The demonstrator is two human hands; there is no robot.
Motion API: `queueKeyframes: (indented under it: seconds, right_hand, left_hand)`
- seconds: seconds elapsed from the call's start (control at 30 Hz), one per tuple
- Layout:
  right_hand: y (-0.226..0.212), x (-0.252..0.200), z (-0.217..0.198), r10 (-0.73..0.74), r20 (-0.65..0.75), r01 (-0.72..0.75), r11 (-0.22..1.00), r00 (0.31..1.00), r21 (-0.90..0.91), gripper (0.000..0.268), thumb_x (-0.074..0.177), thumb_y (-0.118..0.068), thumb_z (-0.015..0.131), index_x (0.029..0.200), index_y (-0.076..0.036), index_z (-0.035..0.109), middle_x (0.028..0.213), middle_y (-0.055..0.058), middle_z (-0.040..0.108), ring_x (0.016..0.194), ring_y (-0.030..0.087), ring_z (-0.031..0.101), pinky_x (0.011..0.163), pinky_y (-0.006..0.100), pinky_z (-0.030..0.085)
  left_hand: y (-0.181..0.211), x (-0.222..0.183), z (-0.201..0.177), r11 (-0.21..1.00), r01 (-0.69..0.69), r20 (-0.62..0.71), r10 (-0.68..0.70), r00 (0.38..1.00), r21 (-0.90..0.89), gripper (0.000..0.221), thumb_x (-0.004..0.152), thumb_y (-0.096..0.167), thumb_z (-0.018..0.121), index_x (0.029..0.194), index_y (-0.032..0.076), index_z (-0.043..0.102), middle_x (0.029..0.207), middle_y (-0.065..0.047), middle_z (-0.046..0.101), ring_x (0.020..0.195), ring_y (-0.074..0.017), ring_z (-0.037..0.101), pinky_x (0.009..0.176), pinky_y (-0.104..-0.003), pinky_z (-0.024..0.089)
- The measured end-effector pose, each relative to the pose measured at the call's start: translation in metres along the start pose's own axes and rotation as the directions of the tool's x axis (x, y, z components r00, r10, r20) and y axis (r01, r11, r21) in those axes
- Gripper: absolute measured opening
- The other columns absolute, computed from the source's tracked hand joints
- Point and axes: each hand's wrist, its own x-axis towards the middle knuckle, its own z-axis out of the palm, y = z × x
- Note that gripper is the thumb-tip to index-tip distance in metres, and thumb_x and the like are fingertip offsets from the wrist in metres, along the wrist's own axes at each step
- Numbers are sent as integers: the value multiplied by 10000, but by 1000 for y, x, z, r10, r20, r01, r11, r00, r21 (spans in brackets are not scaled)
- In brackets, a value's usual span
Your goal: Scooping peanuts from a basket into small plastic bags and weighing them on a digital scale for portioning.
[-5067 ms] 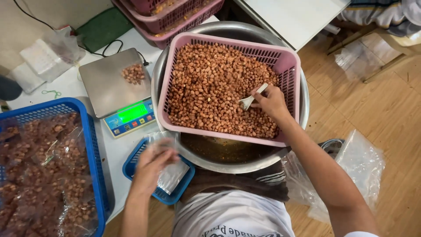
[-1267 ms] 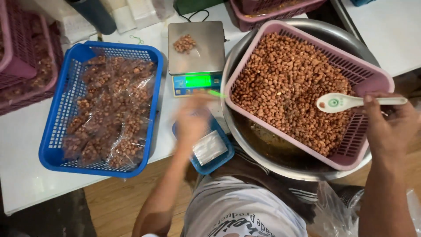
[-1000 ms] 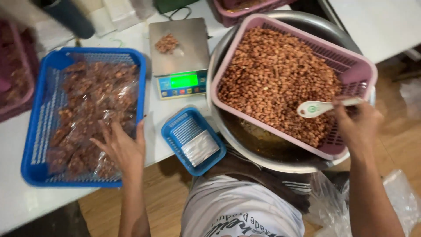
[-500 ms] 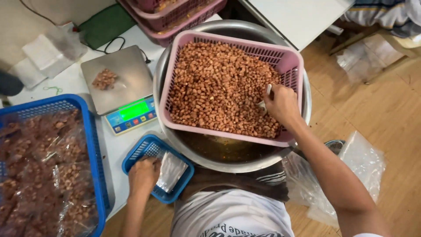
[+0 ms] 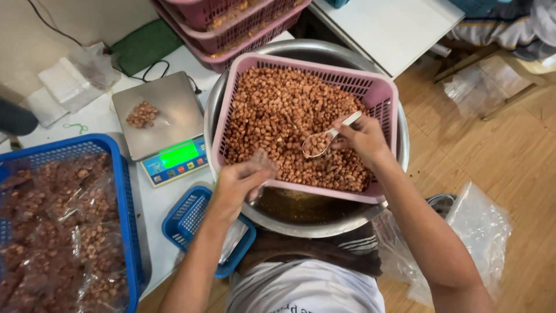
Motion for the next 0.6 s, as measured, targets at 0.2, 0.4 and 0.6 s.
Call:
queueKeyframes:
  seconds: [0.2, 0.4, 0.6]
  right_hand:
    - [-50, -12, 1, -362, 90, 370, 925, 928, -88, 139, 982, -36, 712, 1100, 37, 706, 933, 173, 667, 838, 243, 707, 638, 406, 685]
    - [-80, -35, 18, -719, 419, 795, 309, 554, -522, 63, 939, -23, 737, 992, -31, 770, 955, 142, 748, 864, 308, 750, 743, 376, 611]
    - [-68, -19, -9, -730, 411, 788, 281, 546, -548, 51, 961, -55, 728, 956, -32, 773, 953, 153, 747, 870, 297, 751, 744, 368, 608]
  left_hand:
    - [-11, 46, 29, 989, -120, 112, 111, 988, 83, 189, 781, 70, 898, 876, -34, 771, 478, -103, 605, 363, -128, 516, 353, -250, 410]
    - [-1, 52, 63, 970, -165, 171, 134, 976, 181, 357, 819, 177, 900, 1095, 6, 752, 903, -120, 789, 827, -126, 730, 742, -303, 614]
    - [24, 51, 86, 875, -182, 318, 34, 947, 448, 317, 875, 81, 780, 1158, -16, 677, 1015, -214, 737, 1059, -355, 730, 911, -510, 588]
